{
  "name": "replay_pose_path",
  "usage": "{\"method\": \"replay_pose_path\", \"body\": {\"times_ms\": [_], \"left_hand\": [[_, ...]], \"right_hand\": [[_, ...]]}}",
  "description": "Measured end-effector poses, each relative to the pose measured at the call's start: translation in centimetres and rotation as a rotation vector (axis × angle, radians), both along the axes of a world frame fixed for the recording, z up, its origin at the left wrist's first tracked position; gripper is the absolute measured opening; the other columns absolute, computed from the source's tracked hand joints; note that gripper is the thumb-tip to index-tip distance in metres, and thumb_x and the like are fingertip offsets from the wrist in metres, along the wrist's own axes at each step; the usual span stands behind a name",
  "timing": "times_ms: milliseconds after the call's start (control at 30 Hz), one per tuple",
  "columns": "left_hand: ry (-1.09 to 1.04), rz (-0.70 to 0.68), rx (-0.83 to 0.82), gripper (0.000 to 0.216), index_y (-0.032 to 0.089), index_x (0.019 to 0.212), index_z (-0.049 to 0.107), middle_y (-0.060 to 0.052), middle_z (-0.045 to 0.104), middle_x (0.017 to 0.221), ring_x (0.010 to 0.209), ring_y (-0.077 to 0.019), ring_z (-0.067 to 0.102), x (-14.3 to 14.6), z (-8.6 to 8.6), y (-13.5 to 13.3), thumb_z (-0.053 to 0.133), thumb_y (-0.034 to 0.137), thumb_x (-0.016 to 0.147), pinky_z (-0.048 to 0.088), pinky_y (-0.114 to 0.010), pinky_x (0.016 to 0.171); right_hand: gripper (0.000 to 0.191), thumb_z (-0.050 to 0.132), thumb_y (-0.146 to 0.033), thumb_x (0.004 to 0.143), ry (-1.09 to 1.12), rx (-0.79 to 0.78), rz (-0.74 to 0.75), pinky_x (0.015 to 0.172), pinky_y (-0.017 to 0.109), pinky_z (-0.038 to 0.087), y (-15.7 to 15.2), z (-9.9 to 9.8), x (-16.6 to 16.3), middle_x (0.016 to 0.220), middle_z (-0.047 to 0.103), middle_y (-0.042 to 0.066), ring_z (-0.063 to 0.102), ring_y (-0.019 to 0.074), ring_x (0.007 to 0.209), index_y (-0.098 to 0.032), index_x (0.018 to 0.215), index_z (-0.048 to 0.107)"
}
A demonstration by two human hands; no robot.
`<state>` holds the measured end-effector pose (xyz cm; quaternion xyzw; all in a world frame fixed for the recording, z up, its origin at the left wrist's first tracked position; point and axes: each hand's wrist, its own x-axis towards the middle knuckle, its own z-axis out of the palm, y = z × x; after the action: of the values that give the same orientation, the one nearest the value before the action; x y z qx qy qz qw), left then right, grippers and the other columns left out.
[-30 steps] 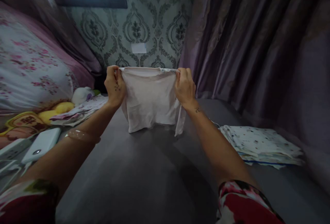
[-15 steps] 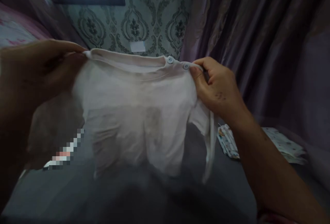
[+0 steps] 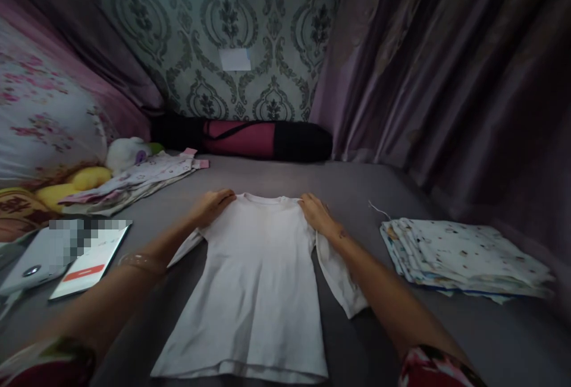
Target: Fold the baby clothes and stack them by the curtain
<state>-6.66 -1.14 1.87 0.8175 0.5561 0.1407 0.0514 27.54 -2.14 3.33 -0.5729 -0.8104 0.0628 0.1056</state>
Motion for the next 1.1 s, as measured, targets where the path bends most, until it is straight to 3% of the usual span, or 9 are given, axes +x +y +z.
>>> {"method": "replay_pose_path", "body": {"times_ms": [233,800,1000,1100], "left_hand": [[0.107,0.041,0.025,0.046,0.023,0.115,0.059,-0.009,0.065,0.115,0.090,-0.0224,0.065,0.0,-1.1,1.8,0.022,0.046,0.100,0.044,-0.031,0.077],[0.356,0.073,0.004,0.043,0.020,0.117,0.057,-0.012,0.064,0.112,0.095,-0.0272,0.066,-0.3,-1.2,10.9,0.023,0.041,0.102,0.045,-0.034,0.075],[0.372,0.120,-0.066,0.040,0.018,0.116,0.059,-0.013,0.063,0.114,0.096,-0.0283,0.065,0.5,-1.4,11.6,0.027,0.037,0.101,0.046,-0.037,0.077],[0.367,0.218,0.015,0.034,0.015,0.113,0.060,-0.016,0.060,0.115,0.104,-0.0308,0.061,2.0,-0.8,10.5,0.034,0.030,0.098,0.046,-0.040,0.083]], "right_hand": [[0.033,0.025,-0.034,0.103,-0.154,-0.016,-0.021,0.082,0.034,0.043,1.9,-1.8,-0.2,0.117,0.062,0.011,0.063,0.0242,0.099,-0.021,0.113,0.055],[0.035,0.025,-0.034,0.104,-0.218,-0.068,-0.071,0.085,0.032,0.041,10.5,-2.9,-1.9,0.124,0.059,0.012,0.061,0.0228,0.106,-0.018,0.119,0.052],[0.034,0.030,-0.033,0.103,-0.224,-0.043,-0.124,0.087,0.032,0.042,11.2,-2.7,-2.3,0.122,0.060,0.012,0.061,0.0235,0.105,-0.017,0.119,0.055],[0.034,0.029,-0.020,0.101,-0.249,0.058,-0.142,0.092,0.036,0.040,10.3,-2.7,-3.2,0.122,0.060,0.017,0.057,0.0263,0.111,-0.012,0.118,0.057]]}}
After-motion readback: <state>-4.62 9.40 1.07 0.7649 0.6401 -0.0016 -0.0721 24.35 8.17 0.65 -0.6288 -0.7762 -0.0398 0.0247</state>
